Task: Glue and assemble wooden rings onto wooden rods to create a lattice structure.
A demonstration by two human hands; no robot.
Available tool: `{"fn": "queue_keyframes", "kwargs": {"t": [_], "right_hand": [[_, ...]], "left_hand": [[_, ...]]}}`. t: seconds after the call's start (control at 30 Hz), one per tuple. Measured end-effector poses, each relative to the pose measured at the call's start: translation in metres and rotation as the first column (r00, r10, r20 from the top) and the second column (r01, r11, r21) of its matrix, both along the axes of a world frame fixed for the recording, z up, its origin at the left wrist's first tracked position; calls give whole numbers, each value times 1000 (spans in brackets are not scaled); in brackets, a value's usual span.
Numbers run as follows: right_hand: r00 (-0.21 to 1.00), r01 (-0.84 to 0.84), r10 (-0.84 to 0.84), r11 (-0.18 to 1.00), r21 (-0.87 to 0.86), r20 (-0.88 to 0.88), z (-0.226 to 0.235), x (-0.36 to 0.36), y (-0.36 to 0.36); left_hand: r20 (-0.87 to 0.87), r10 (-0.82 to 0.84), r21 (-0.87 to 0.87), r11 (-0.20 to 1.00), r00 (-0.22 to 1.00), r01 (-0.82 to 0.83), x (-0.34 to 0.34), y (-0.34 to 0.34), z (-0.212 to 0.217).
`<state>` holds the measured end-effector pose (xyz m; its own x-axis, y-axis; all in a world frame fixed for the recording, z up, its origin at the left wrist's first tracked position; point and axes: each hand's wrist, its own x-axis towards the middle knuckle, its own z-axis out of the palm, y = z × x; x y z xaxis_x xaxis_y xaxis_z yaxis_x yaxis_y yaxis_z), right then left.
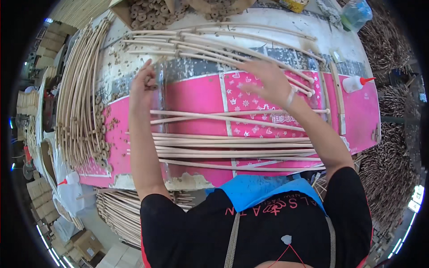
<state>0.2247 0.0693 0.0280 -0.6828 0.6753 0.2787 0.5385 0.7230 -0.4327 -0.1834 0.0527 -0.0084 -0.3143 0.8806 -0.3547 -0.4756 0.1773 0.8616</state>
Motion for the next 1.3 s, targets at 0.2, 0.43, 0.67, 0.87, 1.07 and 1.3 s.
{"fn": "queue_keyframes", "kwargs": {"t": [0.2,0.43,0.67,0.87,1.07,1.3], "right_hand": [[978,93,-77,993,-75,195,-11,36,-100],[973,215,-179,931,-294,146,-13,43,-89],[975,89,-188,812,-577,-115,28,44,-79],[987,104,-153,854,-510,-55,25,40,-79],[987,139,-158,866,-480,0,17,50,-84],[985,159,-174,854,-495,16,15,49,-81]], "left_hand": [[3,136,10,991,991,-136,-29,-47,13],[-106,254,147,960,961,-238,-48,-88,30],[96,289,134,945,953,-300,-71,-94,14],[246,212,116,962,946,-246,-64,-78,-1],[235,200,109,967,951,-230,-62,-68,-4],[255,199,101,968,946,-231,-60,-64,-11]]}}
